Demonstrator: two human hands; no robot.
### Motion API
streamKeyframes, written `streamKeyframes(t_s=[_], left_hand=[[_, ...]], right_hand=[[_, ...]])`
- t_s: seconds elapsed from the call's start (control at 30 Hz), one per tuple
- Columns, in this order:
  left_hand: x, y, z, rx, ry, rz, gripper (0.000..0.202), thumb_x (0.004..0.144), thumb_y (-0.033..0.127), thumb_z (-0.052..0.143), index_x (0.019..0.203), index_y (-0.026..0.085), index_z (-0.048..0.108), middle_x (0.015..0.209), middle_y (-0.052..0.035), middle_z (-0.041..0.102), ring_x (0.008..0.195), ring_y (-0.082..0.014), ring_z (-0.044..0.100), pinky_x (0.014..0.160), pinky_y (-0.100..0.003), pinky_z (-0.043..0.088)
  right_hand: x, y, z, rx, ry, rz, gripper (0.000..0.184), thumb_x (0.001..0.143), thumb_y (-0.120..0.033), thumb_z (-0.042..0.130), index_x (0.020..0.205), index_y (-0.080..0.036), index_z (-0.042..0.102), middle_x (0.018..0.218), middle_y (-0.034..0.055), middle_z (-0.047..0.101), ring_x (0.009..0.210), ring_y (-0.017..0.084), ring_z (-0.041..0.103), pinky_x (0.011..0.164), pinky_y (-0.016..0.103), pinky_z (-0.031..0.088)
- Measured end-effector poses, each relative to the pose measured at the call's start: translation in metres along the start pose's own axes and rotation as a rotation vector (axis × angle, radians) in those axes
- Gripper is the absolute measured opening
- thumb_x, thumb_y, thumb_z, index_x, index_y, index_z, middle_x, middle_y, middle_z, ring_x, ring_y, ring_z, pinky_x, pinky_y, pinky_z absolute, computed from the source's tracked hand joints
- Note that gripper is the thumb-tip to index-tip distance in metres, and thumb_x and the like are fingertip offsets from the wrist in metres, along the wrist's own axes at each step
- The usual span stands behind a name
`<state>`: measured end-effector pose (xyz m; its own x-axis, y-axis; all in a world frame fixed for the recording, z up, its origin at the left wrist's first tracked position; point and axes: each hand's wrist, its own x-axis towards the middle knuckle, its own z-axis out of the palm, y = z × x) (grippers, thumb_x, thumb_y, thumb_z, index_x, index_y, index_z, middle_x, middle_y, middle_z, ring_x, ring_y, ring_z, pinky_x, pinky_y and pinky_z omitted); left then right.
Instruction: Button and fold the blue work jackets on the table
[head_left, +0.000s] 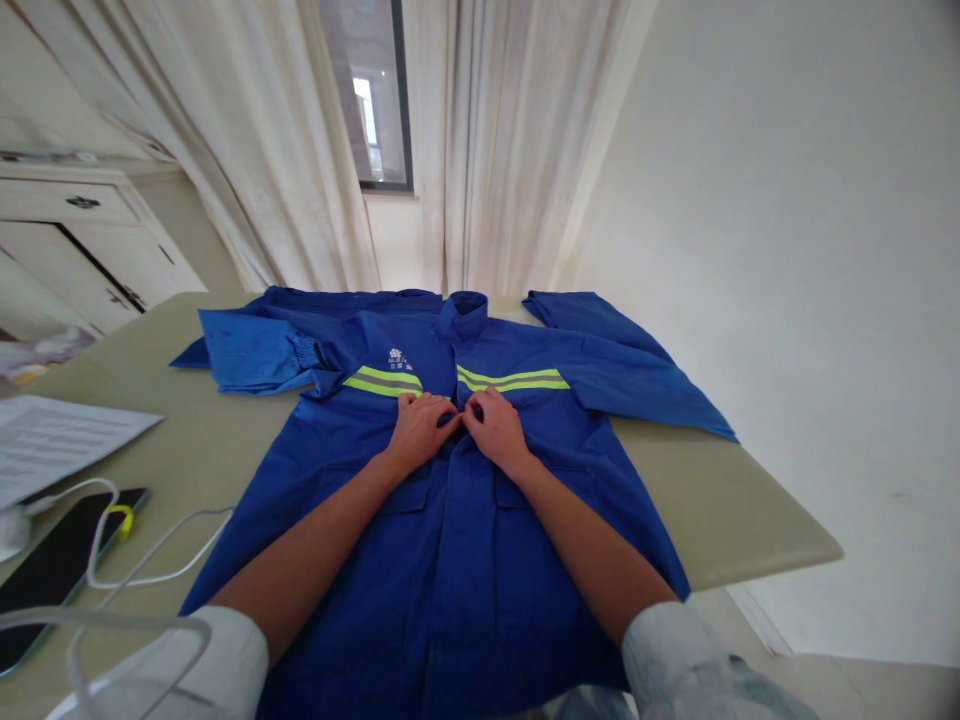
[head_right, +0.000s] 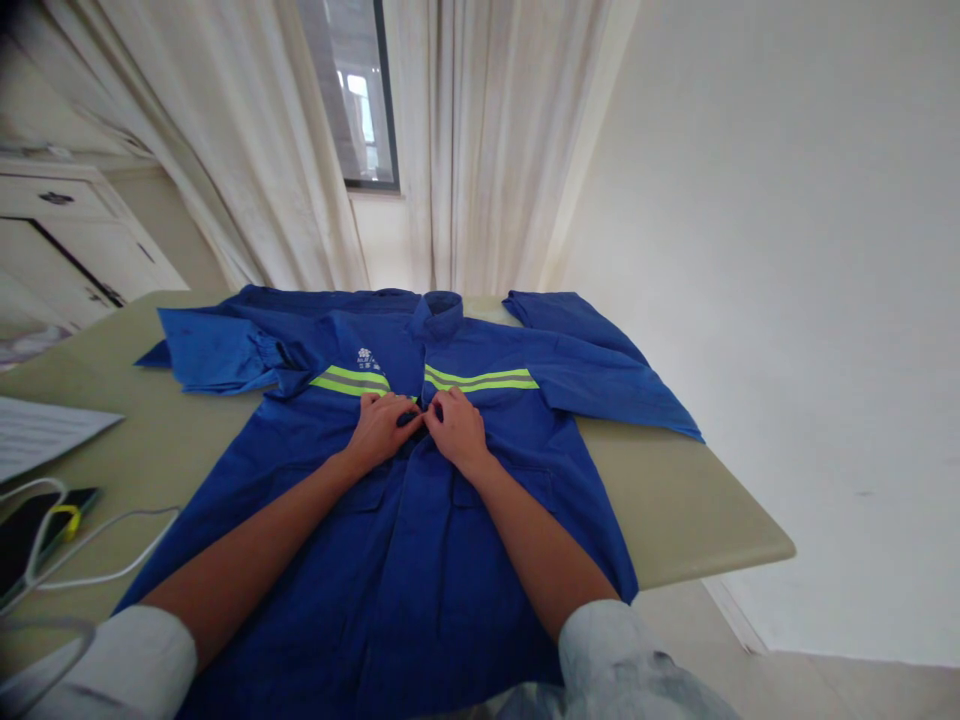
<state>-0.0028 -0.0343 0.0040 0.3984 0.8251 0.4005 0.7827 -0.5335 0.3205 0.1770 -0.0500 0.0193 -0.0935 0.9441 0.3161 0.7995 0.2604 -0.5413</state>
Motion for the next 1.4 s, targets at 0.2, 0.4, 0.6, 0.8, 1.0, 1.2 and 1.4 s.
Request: streamKeyframes(t_s=[0.2, 0.4, 0.6, 0.8, 1.0, 1.2, 1.4], left_hand=[[0.007, -0.022, 0.003, -0.166, 0.105, -0.147, 0.024, 0.106, 0.036, 0.05, 0.109, 0.024, 0.07, 0.109, -0.0059, 0.077, 0.102, -0.0239, 0.069, 0.091, -0.038, 0.042], [0.037, -0.021, -0.001, 0.09, -0.019, -0.16, 0.028, 0.107, 0.035, 0.046, 0.115, 0.02, 0.068, 0.113, -0.0123, 0.074, 0.109, -0.0285, 0.067, 0.094, -0.04, 0.046], [0.017, 0.003, -0.022, 0.177, 0.0, 0.027, 0.029, 0.098, 0.019, 0.053, 0.124, 0.019, 0.066, 0.133, -0.0159, 0.065, 0.127, -0.0336, 0.056, 0.107, -0.049, 0.043], [-0.039, 0.005, -0.017, -0.057, -0.053, 0.084, 0.029, 0.095, 0.011, 0.047, 0.11, 0.021, 0.071, 0.112, -0.01, 0.065, 0.106, -0.0238, 0.063, 0.097, -0.038, 0.054], [-0.047, 0.006, -0.013, -0.073, -0.091, 0.078, 0.034, 0.091, 0.02, 0.058, 0.121, 0.017, 0.072, 0.132, -0.0145, 0.062, 0.121, -0.0293, 0.063, 0.102, -0.045, 0.055], [-0.049, 0.005, -0.013, -0.134, -0.068, 0.068, 0.035, 0.091, 0.021, 0.061, 0.124, 0.024, 0.072, 0.137, -0.0116, 0.06, 0.13, -0.0299, 0.058, 0.109, -0.051, 0.05], [-0.049, 0.002, -0.012, -0.225, -0.042, 0.108, 0.056, 0.085, 0.0, 0.049, 0.124, 0.03, 0.075, 0.143, -0.0079, 0.056, 0.132, -0.0278, 0.052, 0.11, -0.05, 0.048]], right_hand=[[0.008, 0.022, 0.01, 0.0, 0.091, 0.102, 0.015, 0.1, -0.022, 0.051, 0.094, -0.02, 0.064, 0.098, 0.0062, 0.066, 0.092, 0.02, 0.06, 0.082, 0.029, 0.045], [0.042, 0.025, 0.01, -0.049, 0.042, 0.048, 0.016, 0.102, -0.02, 0.048, 0.101, -0.017, 0.064, 0.106, 0.0118, 0.065, 0.102, 0.023, 0.061, 0.091, 0.033, 0.048], [0.018, -0.003, -0.008, -0.092, 0.07, -0.249, 0.02, 0.097, -0.021, 0.06, 0.117, -0.02, 0.063, 0.123, 0.0137, 0.064, 0.117, 0.027, 0.058, 0.103, 0.038, 0.045], [-0.039, -0.01, -0.007, 0.023, -0.253, -0.137, 0.018, 0.088, -0.025, 0.071, 0.105, -0.023, 0.063, 0.085, -0.0009, 0.066, 0.078, 0.019, 0.061, 0.07, 0.027, 0.043], [-0.038, -0.012, -0.012, 0.025, -0.254, -0.118, 0.03, 0.083, -0.01, 0.061, 0.108, -0.025, 0.066, 0.09, -0.0013, 0.069, 0.081, 0.019, 0.062, 0.072, 0.027, 0.041], [-0.044, -0.012, -0.009, -0.115, -0.182, -0.104, 0.008, 0.089, -0.025, 0.069, 0.095, -0.02, 0.068, 0.102, 0.0075, 0.068, 0.099, 0.023, 0.062, 0.089, 0.032, 0.047], [-0.046, -0.018, -0.004, -0.211, -0.175, -0.034, 0.031, 0.09, -0.05, 0.074, 0.09, -0.02, 0.068, 0.101, 0.0091, 0.068, 0.099, 0.025, 0.062, 0.086, 0.034, 0.049]])
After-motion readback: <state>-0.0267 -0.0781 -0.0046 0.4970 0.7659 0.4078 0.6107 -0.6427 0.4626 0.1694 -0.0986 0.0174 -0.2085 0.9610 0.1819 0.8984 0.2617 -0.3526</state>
